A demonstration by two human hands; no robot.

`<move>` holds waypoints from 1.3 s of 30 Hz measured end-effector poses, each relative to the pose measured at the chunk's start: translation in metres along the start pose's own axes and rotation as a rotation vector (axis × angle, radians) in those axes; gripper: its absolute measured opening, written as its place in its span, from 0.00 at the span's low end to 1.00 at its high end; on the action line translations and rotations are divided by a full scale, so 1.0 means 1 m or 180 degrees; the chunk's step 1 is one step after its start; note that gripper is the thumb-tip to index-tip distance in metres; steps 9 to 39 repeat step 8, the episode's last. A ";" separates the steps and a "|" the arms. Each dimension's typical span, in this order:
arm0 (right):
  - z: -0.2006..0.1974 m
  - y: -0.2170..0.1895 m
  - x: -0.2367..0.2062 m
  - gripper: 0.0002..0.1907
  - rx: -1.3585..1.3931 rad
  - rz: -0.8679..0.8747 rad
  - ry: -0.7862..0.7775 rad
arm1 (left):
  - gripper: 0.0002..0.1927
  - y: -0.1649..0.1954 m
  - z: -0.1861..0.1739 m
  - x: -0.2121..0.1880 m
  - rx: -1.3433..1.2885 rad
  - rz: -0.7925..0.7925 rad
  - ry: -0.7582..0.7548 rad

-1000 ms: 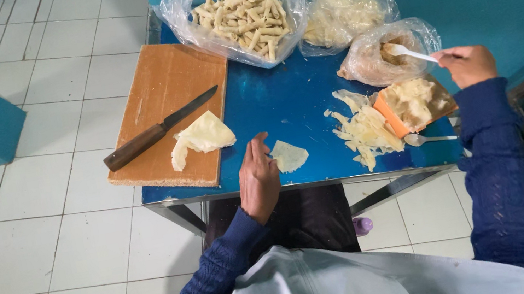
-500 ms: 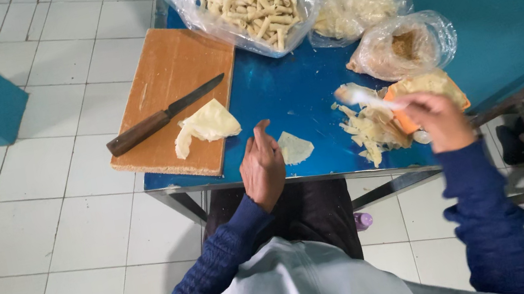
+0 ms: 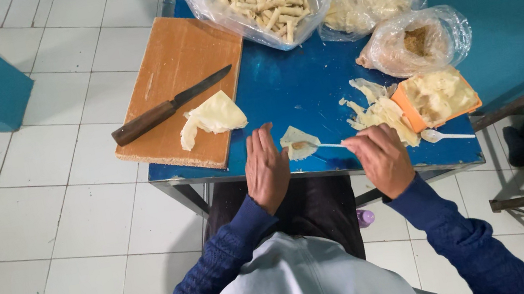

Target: The person sits at a table and uses a spoon to scoop a pale paste from a plastic bag and spread it onto thin flat sheets. They press and fold the coated sheet pieces by hand, setting finished pieces aside and repeating the process on new sheets.

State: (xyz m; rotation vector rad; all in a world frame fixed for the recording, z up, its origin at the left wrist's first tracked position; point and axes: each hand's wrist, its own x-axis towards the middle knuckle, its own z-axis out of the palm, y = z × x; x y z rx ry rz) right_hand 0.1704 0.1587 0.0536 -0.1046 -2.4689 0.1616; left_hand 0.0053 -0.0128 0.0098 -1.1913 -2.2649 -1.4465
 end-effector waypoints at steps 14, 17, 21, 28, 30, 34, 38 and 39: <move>0.004 0.007 -0.018 0.15 -0.0601 -0.0425 0.0181 | 0.12 -0.009 0.011 -0.006 0.0147 0.0039 -0.0066; 0.004 0.007 -0.018 0.15 -0.0601 -0.0425 0.0181 | 0.12 -0.009 0.011 -0.006 0.0147 0.0039 -0.0066; 0.004 0.007 -0.018 0.15 -0.0601 -0.0425 0.0181 | 0.12 -0.009 0.011 -0.006 0.0147 0.0039 -0.0066; 0.004 0.007 -0.018 0.15 -0.0601 -0.0425 0.0181 | 0.12 -0.009 0.011 -0.006 0.0147 0.0039 -0.0066; 0.004 0.007 -0.018 0.15 -0.0601 -0.0425 0.0181 | 0.12 -0.009 0.011 -0.006 0.0147 0.0039 -0.0066; 0.004 0.007 -0.018 0.15 -0.0601 -0.0425 0.0181 | 0.12 -0.009 0.011 -0.006 0.0147 0.0039 -0.0066; 0.004 0.007 -0.018 0.15 -0.0601 -0.0425 0.0181 | 0.12 -0.009 0.011 -0.006 0.0147 0.0039 -0.0066; 0.004 0.007 -0.018 0.15 -0.0601 -0.0425 0.0181 | 0.12 -0.009 0.011 -0.006 0.0147 0.0039 -0.0066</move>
